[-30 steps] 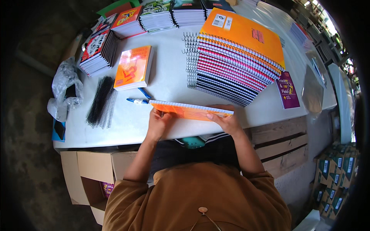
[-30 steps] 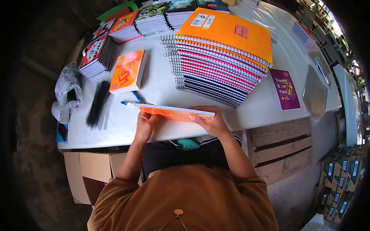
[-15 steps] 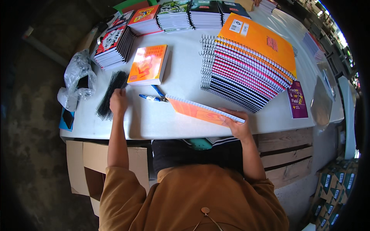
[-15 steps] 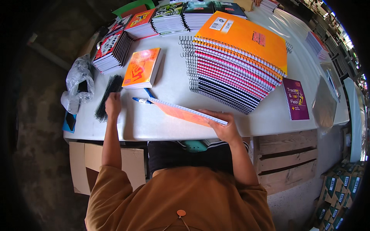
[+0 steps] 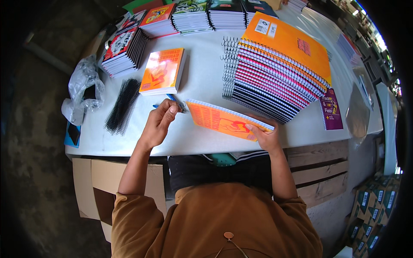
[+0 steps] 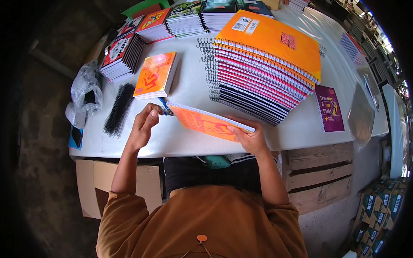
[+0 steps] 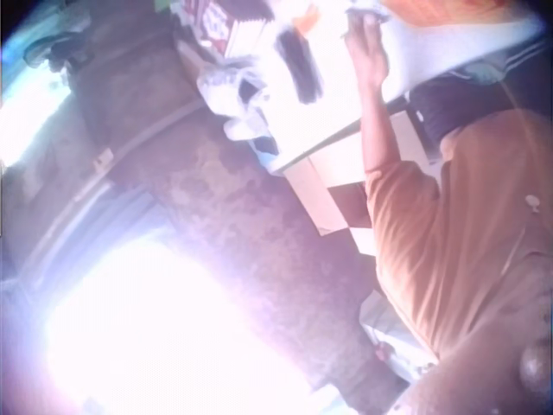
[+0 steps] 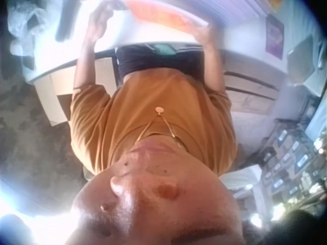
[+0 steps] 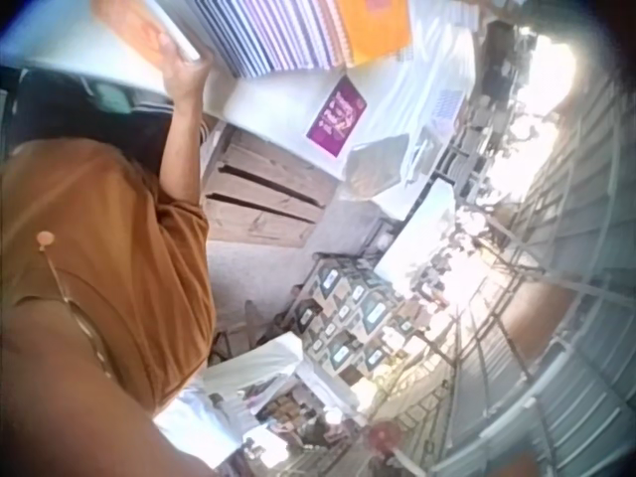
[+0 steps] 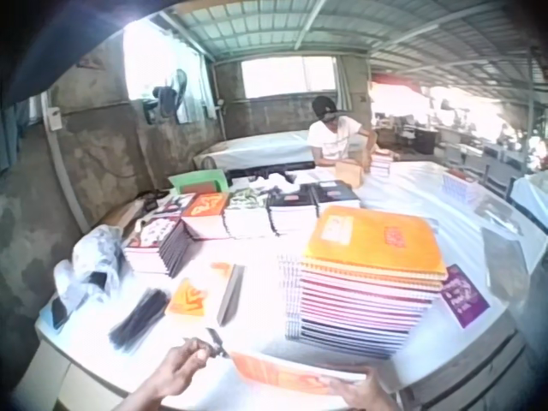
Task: The person threads a plastic spiral through the punched holes of several notebooks one at a time and stacks the finished notebooks on a table.
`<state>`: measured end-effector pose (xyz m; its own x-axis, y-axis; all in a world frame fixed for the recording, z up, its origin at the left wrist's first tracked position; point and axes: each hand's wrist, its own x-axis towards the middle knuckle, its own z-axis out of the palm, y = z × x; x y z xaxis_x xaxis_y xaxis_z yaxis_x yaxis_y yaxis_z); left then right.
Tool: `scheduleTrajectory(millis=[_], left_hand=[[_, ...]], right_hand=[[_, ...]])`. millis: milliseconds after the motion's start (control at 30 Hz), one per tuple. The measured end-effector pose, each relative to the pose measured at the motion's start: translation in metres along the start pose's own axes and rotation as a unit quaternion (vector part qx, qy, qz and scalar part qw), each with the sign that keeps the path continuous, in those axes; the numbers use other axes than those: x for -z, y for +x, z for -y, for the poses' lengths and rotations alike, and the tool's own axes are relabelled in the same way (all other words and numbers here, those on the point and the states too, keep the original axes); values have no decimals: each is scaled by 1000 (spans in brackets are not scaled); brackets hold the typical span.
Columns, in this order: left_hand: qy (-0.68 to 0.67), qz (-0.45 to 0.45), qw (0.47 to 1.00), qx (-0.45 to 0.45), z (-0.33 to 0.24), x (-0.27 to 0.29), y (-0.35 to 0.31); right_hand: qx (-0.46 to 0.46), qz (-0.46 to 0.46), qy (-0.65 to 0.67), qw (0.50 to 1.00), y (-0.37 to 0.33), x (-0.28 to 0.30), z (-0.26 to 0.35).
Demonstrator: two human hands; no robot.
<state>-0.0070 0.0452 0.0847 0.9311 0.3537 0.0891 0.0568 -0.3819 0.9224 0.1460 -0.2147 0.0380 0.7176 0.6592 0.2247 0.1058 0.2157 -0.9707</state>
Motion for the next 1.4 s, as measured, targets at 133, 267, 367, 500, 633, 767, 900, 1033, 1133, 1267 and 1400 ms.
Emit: scheduleTrajectory(millis=[133,267,367,500,633,767,900,1033,1133,1267,1400], left_hand=[[35,-3,999,6,-1,-6,4],[13,9,997,81,-11,-2,5],[-101,35,977,185,-12,7,10],[-283,79,904,310,-18,16,15],[-216,81,936,266,-24,15,17],[-132,114,985,0,-17,19,23],[131,111,984,-56,-45,18,19],[-5,122,992,30,-37,21,19],[-46,131,989,50,-36,21,16],[17,174,979,107,-47,30,19],[-68,229,953,185,-49,35,28]], right_hand=[[-18,8,14,1000,0,1,0],[54,69,-26,996,-2,6,-5],[89,92,-47,991,0,8,-6],[75,92,-63,991,-4,8,-4],[98,102,-68,988,-3,12,-7],[61,107,-70,990,-6,13,-2],[10,82,-44,996,-8,10,-3],[94,106,-36,989,-4,10,-3],[119,120,-33,985,-4,12,-9],[121,132,-15,984,-3,12,-11],[135,167,-12,977,-2,16,-12]])
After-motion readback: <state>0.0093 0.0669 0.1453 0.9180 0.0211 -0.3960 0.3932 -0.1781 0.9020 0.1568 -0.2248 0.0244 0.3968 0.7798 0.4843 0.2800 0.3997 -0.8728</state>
